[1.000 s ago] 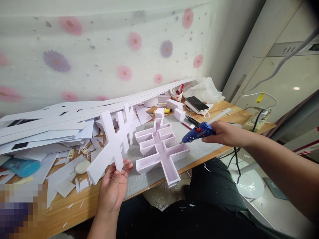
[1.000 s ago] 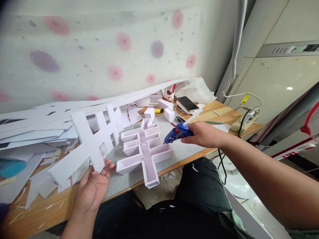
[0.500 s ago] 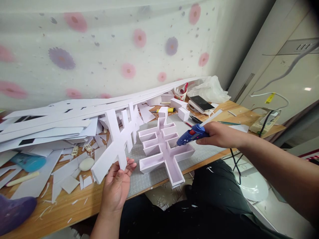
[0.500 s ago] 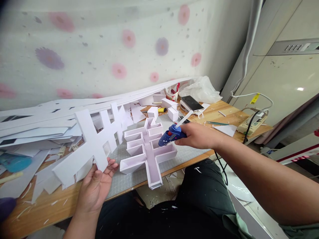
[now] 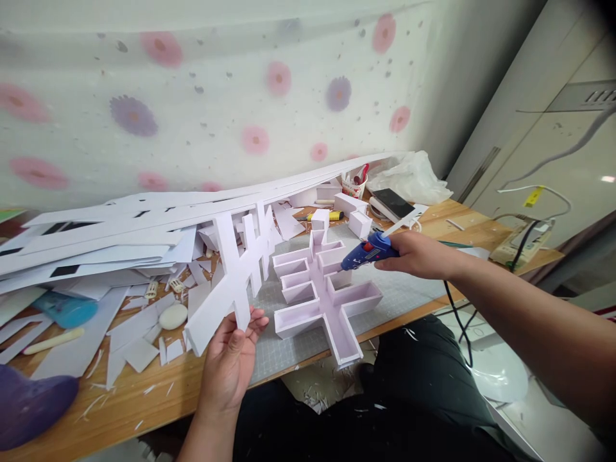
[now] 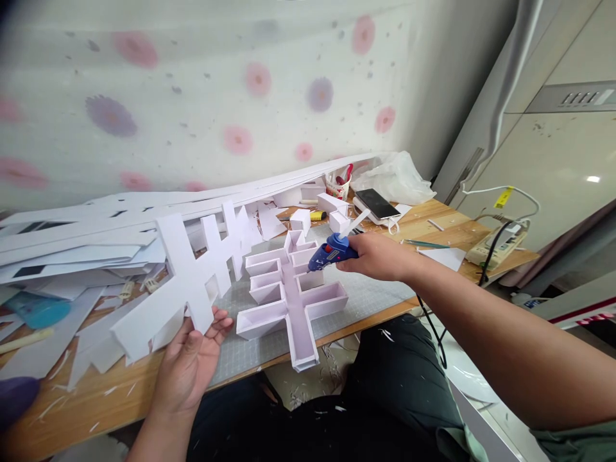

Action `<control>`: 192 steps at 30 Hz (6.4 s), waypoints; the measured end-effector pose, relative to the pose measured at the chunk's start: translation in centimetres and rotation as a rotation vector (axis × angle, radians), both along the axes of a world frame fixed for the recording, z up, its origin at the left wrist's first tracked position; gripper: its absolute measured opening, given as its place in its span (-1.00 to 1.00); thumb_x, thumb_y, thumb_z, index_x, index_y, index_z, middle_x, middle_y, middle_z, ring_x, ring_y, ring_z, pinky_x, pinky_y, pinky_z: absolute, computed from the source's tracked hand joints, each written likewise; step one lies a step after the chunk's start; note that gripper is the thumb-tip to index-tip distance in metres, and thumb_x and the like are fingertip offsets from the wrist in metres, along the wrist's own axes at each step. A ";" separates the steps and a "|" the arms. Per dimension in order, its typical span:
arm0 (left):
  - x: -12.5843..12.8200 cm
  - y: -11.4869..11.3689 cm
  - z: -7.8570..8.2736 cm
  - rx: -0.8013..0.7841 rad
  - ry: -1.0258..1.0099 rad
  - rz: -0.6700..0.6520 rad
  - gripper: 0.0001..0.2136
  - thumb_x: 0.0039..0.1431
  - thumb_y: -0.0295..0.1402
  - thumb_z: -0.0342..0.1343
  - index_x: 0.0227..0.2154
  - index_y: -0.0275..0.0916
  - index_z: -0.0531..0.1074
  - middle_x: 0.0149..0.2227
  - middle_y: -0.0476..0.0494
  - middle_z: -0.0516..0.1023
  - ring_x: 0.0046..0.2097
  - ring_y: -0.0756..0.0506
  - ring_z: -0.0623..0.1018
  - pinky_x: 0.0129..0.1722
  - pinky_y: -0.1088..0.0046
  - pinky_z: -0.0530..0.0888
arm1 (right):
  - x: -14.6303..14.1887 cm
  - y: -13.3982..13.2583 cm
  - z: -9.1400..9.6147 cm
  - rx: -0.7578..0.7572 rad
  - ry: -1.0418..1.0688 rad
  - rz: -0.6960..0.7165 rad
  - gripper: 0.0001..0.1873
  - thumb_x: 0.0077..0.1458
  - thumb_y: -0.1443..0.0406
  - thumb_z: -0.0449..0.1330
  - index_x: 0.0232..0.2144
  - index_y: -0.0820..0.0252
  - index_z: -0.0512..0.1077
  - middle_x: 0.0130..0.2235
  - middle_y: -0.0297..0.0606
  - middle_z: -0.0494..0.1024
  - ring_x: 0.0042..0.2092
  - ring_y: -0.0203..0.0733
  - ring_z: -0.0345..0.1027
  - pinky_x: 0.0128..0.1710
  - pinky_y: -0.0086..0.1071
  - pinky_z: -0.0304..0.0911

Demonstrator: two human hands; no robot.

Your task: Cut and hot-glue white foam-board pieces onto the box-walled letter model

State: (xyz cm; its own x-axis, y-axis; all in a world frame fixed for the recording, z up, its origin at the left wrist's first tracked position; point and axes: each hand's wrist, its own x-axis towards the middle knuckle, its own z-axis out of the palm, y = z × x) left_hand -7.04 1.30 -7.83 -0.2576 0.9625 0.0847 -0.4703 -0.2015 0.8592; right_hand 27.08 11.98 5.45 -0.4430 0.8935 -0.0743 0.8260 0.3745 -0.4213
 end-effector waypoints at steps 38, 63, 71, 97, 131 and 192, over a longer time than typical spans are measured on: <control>0.0 -0.3 0.1 -0.059 -0.040 0.028 -0.65 -0.11 -0.19 0.35 -0.23 -0.19 0.55 -0.22 -0.17 0.59 -0.14 -0.17 0.54 -0.10 0.25 0.50 | -2.2 4.4 0.1 0.099 -0.078 -0.104 -0.70 0.03 0.14 0.15 -0.27 0.23 0.49 -0.35 -0.19 0.56 -0.30 -0.07 0.42 -0.36 -0.39 0.18; 0.3 -0.2 0.5 -0.077 -0.076 0.054 -0.64 -0.18 -0.20 0.39 -0.26 -0.19 0.57 -0.24 -0.17 0.60 -0.17 -0.18 0.55 -0.13 0.23 0.52 | -3.6 6.5 -0.2 0.120 -0.039 -0.068 -0.76 -0.01 0.18 0.20 -0.32 0.18 0.53 -0.44 -0.23 0.53 -0.36 -0.08 0.39 -0.37 -0.31 0.19; 0.2 -0.3 0.3 -0.073 -0.069 0.046 -0.64 -0.16 -0.19 0.38 -0.25 -0.19 0.57 -0.24 -0.18 0.60 -0.16 -0.18 0.55 -0.13 0.25 0.52 | -3.4 6.6 -0.4 0.109 -0.010 -0.063 -0.79 -0.02 0.19 0.22 -0.35 0.17 0.54 -0.42 -0.22 0.56 -0.35 -0.07 0.40 -0.37 -0.31 0.19; 0.2 -0.3 0.2 -0.059 -0.064 0.038 -0.65 -0.13 -0.19 0.37 -0.24 -0.19 0.57 -0.22 -0.18 0.59 -0.14 -0.18 0.54 -0.12 0.26 0.53 | -3.3 7.2 -0.6 0.185 -0.071 -0.138 -0.68 0.04 0.12 0.14 -0.31 0.24 0.51 -0.41 -0.16 0.54 -0.36 -0.06 0.38 -0.41 -0.35 0.15; 0.0 -0.4 -0.1 -0.050 -0.080 0.024 -0.66 -0.10 -0.20 0.35 -0.22 -0.18 0.56 -0.21 -0.16 0.59 -0.15 -0.16 0.55 -0.12 0.29 0.53 | -3.9 8.8 -1.1 0.204 -0.003 -0.173 -0.72 0.01 0.16 0.16 -0.30 0.24 0.51 -0.44 -0.21 0.53 -0.39 -0.11 0.39 -0.42 -0.38 0.15; 0.4 -0.4 0.4 -0.023 -0.097 0.004 -0.67 -0.13 -0.20 0.37 -0.26 -0.18 0.57 -0.25 -0.16 0.60 -0.16 -0.15 0.54 -0.12 0.23 0.49 | -6.4 2.8 0.9 0.007 0.016 0.169 -0.80 -0.04 0.21 0.16 -0.37 0.18 0.49 -0.44 -0.31 0.50 -0.38 -0.17 0.34 -0.36 -0.37 0.23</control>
